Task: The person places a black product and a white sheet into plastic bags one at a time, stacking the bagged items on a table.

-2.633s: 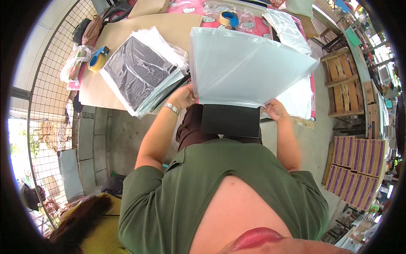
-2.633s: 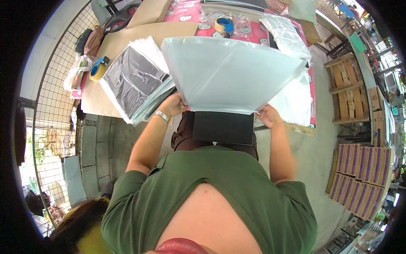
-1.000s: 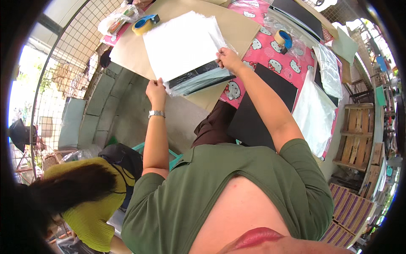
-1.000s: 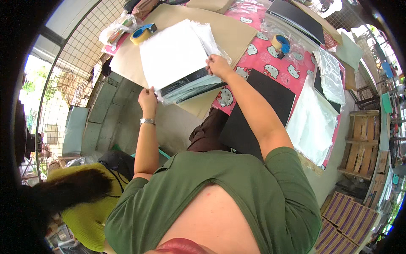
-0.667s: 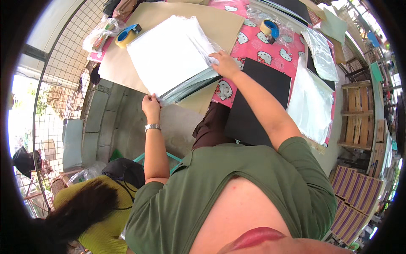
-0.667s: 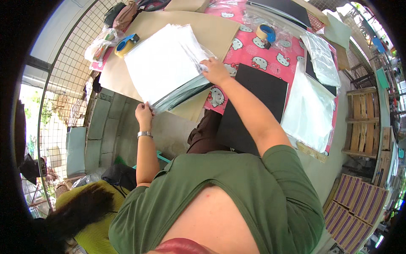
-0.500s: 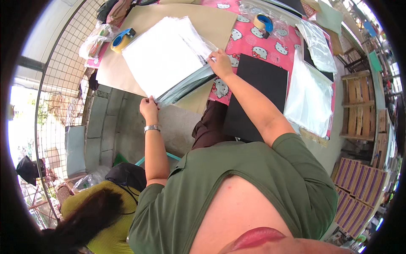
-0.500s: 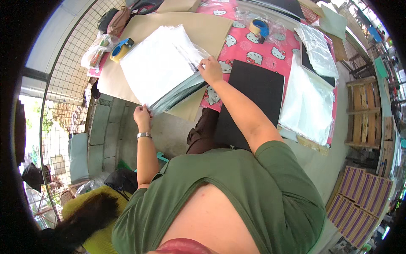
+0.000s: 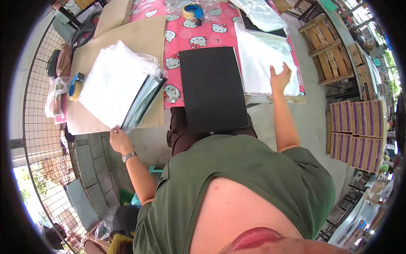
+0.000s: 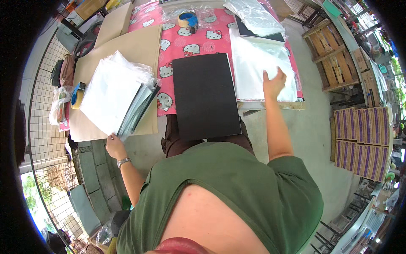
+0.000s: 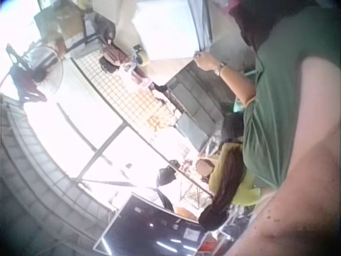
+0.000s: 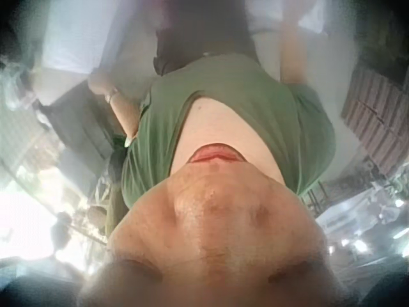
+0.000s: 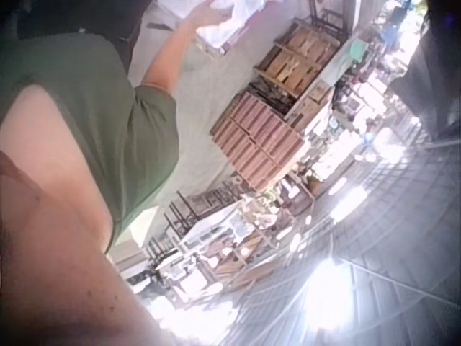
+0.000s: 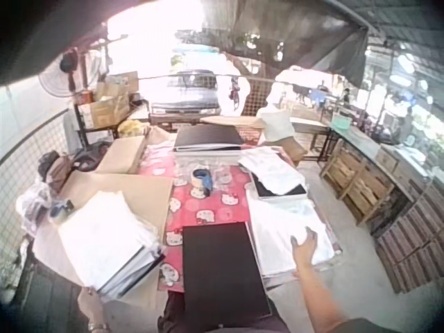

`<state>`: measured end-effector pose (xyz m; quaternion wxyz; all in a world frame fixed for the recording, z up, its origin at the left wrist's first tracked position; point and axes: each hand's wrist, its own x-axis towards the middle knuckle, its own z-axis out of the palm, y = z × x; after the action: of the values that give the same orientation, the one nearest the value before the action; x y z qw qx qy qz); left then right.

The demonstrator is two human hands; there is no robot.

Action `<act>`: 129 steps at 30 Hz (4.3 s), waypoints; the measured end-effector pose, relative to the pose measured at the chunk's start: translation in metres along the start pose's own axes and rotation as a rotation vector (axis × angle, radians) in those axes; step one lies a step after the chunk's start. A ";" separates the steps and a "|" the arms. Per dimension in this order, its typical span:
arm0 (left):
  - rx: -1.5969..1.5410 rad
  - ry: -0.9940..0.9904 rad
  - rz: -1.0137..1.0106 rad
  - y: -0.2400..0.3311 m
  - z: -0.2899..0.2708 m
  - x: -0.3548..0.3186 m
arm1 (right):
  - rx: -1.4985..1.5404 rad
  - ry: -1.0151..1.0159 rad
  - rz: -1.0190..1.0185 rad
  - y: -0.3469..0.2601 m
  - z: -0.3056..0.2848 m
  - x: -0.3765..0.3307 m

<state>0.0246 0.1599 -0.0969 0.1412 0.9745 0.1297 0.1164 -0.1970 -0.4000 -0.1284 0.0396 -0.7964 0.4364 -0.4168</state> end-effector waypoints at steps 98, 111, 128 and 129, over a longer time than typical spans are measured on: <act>-1.512 -1.242 0.247 0.198 -0.044 -0.094 | 1.256 -1.189 0.459 -0.223 -0.096 -0.047; -1.459 -1.318 0.162 0.193 -0.031 -0.112 | 1.427 -0.850 0.463 -0.228 -0.068 -0.043; -1.905 -1.747 -0.020 0.154 -0.058 -0.020 | 1.004 -1.845 0.255 -0.159 -0.110 0.009; -1.779 -1.758 0.020 0.158 -0.058 -0.025 | 0.925 -1.963 -0.411 -0.165 -0.096 0.010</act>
<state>0.0207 0.0202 0.0012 0.7881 0.2902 -0.1393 -0.5247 -0.1520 -0.2765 0.0109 0.5929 -0.7468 -0.1233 0.2750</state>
